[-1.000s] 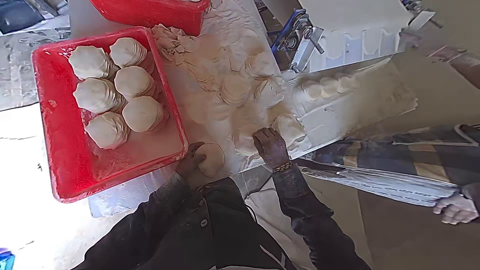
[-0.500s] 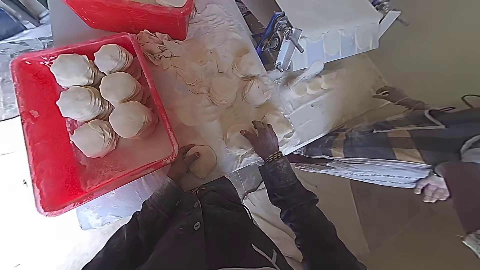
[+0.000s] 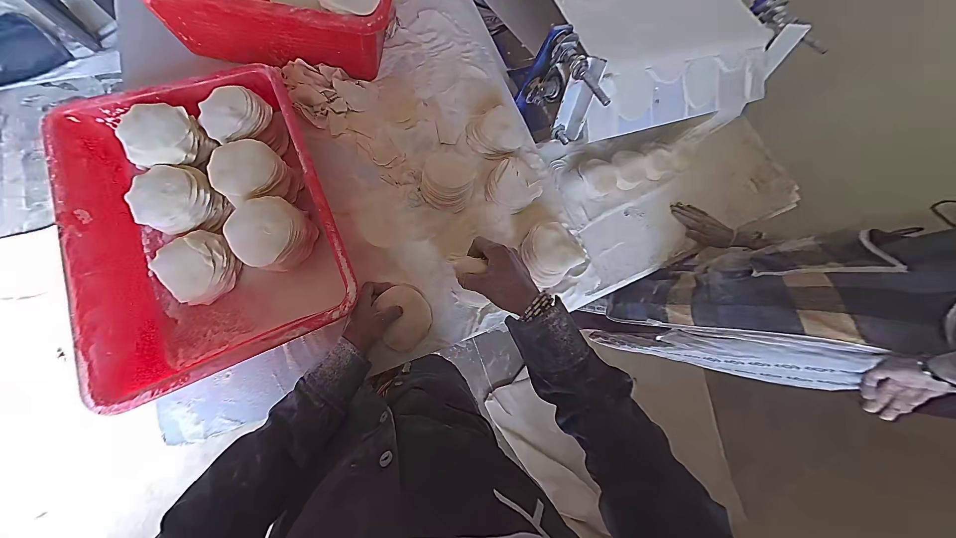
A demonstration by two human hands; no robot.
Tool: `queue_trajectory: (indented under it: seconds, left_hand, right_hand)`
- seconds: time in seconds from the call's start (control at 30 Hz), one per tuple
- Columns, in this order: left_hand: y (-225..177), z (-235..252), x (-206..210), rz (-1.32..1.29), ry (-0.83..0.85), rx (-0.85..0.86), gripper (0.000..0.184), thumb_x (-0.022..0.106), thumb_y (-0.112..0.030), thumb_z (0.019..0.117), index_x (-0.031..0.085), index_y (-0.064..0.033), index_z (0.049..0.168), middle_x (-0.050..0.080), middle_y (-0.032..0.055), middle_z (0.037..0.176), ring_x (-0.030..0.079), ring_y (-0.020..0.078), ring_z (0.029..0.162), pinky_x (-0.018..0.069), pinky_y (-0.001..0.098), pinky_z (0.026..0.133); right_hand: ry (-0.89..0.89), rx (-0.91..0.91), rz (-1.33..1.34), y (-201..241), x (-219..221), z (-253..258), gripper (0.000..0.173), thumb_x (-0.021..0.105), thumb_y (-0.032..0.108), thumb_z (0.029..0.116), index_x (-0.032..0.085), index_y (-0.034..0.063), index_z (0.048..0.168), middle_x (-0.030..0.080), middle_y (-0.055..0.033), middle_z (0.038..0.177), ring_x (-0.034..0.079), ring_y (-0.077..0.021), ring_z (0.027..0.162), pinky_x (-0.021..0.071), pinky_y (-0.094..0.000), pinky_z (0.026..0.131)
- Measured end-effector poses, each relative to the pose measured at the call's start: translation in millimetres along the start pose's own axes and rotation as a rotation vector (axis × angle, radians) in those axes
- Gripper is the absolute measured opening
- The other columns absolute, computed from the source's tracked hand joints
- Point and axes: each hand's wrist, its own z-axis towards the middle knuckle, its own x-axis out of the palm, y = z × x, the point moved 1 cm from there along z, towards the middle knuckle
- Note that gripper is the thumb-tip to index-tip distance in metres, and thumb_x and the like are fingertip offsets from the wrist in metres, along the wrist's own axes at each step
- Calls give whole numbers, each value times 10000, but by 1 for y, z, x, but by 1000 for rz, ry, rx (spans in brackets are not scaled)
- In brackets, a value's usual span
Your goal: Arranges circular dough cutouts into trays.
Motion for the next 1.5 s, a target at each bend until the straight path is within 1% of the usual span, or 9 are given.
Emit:
queue_trajectory:
  seconds: [0.13,0.27,0.43,0.67,0.83,1.1,1.23,1.4,1.5]
  left_hand:
    - [10,-6,-5,-131,-31,-39,517,700,4,870,468,55,1330,620,199,1191,647,196,1016,548,349,888]
    - [26,-4,-6,-267,-133,-21,324,510,-91,1032,532,65,1315,622,173,1201,605,149,1056,505,318,927]
    - [23,-14,-9,-197,3,-7,573,663,-191,975,422,39,1441,572,224,1342,597,228,1190,503,370,1010]
    - [-9,-28,-10,135,296,321,692,760,-111,785,462,5,1399,646,165,1208,635,196,1098,519,365,973]
    - [-12,-33,-12,205,196,627,575,720,-123,840,498,72,1333,622,225,1248,623,260,1151,500,390,1024]
    - [-9,-23,-3,-396,296,413,677,739,-430,871,543,70,1284,669,36,1129,646,45,1015,541,257,927]
    - [-40,-39,-5,-487,255,290,487,700,-297,886,557,32,1215,669,19,1001,664,61,907,572,275,855]
    - [-57,-57,-42,-29,39,533,519,725,-422,881,642,16,1147,691,76,965,655,90,897,540,305,831]
    - [-80,-79,-73,291,24,743,454,768,-324,876,668,48,1115,700,161,982,667,194,906,543,348,817]
  right_hand:
    - [-56,-179,503,23,19,-38,417,798,187,769,607,78,1124,680,-43,946,676,-127,853,573,-326,765]
    - [22,-175,887,17,75,-37,520,762,102,794,556,-15,1257,717,-99,1033,714,-146,924,606,-309,840]
    - [-65,29,704,-9,132,-17,484,774,80,844,580,-64,1264,685,-168,1079,686,-156,911,576,-300,824]
    - [68,-397,143,-1,88,-30,989,898,415,680,468,112,1518,436,-121,1576,299,-300,1514,259,-485,1240]
    - [150,-311,-164,36,69,-41,582,828,355,788,636,53,1247,675,-166,1164,627,-323,1147,475,-509,1002]
    - [-62,-252,353,31,68,-44,613,819,431,677,625,55,1121,687,-41,960,676,-119,908,563,-333,807]
    - [-36,-288,807,35,66,-45,616,857,335,708,542,31,1142,687,-26,956,697,-105,883,600,-277,785]
    - [-114,-362,620,52,60,-41,862,897,485,631,499,39,1251,633,28,974,658,-57,838,577,-217,688]
    - [-64,-677,411,63,59,-26,1033,837,628,694,469,-12,1415,561,-83,1359,570,-119,1199,528,-267,932]
